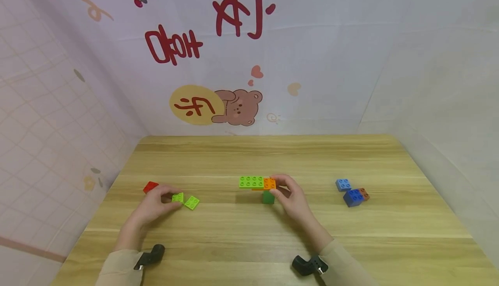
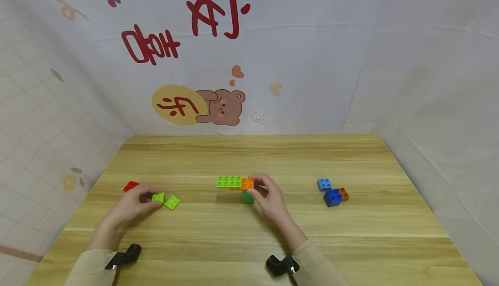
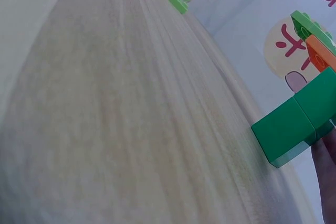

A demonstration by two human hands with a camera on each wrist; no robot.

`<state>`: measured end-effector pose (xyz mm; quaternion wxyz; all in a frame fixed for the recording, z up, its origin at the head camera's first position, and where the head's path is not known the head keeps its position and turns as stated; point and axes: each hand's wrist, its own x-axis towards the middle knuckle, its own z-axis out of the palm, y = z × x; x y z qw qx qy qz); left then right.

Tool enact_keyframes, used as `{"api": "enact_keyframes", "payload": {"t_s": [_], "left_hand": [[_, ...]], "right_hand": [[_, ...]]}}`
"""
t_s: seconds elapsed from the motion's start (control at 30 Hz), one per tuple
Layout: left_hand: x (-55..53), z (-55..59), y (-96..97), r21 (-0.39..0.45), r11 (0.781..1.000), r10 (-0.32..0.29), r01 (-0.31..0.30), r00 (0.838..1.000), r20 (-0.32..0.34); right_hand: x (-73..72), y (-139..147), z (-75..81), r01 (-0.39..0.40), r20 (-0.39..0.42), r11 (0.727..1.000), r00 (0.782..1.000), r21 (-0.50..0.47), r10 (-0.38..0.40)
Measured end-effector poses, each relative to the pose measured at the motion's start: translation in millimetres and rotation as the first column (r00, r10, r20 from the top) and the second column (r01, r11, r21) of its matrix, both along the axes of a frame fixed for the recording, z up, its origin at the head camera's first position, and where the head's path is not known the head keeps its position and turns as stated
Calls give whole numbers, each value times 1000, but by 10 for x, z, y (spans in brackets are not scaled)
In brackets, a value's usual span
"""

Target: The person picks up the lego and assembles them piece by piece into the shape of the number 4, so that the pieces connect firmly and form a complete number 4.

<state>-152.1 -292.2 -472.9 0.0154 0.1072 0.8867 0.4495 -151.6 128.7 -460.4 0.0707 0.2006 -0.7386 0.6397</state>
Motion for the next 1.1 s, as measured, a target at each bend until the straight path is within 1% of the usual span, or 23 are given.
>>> {"api": "enact_keyframes", "payload": {"t_s": [0.07,0.17,0.3,0.37,0.43,0.57,0.77,0.97,1.1], "left_hand": [[21,46,11,43,999,15,-16,999,34],[34,105,25,45,999,9,-10,1000,30],[14,154,78,36,998,-50,50,999,-3],[0,170,134,49,995,-82,82,997,1],[-15,184,208,74,992,-106,105,994,12],[-31,210,384,122,984,-136,131,990,28],[-66,222,647,198,964,-190,179,981,38],[-112,225,895,241,949,-219,201,975,49],[-130,222,1045,252,942,-243,223,968,53]], "right_hand": [[-2,0,-5,1,-1,1000,1000,1,-1],[-2,0,-7,3,-2,1000,1000,2,-3],[-3,6,-8,6,4,1000,1000,2,-6],[-3,9,-10,8,7,1000,1000,3,-8],[-3,12,-12,10,9,1000,1000,3,-11],[1,8,-10,11,5,1000,1000,5,-11],[6,4,-2,13,9,1000,1000,6,-13],[9,-3,11,13,8,1000,1000,5,-13],[10,-7,15,10,6,1000,1000,3,-10]]}}
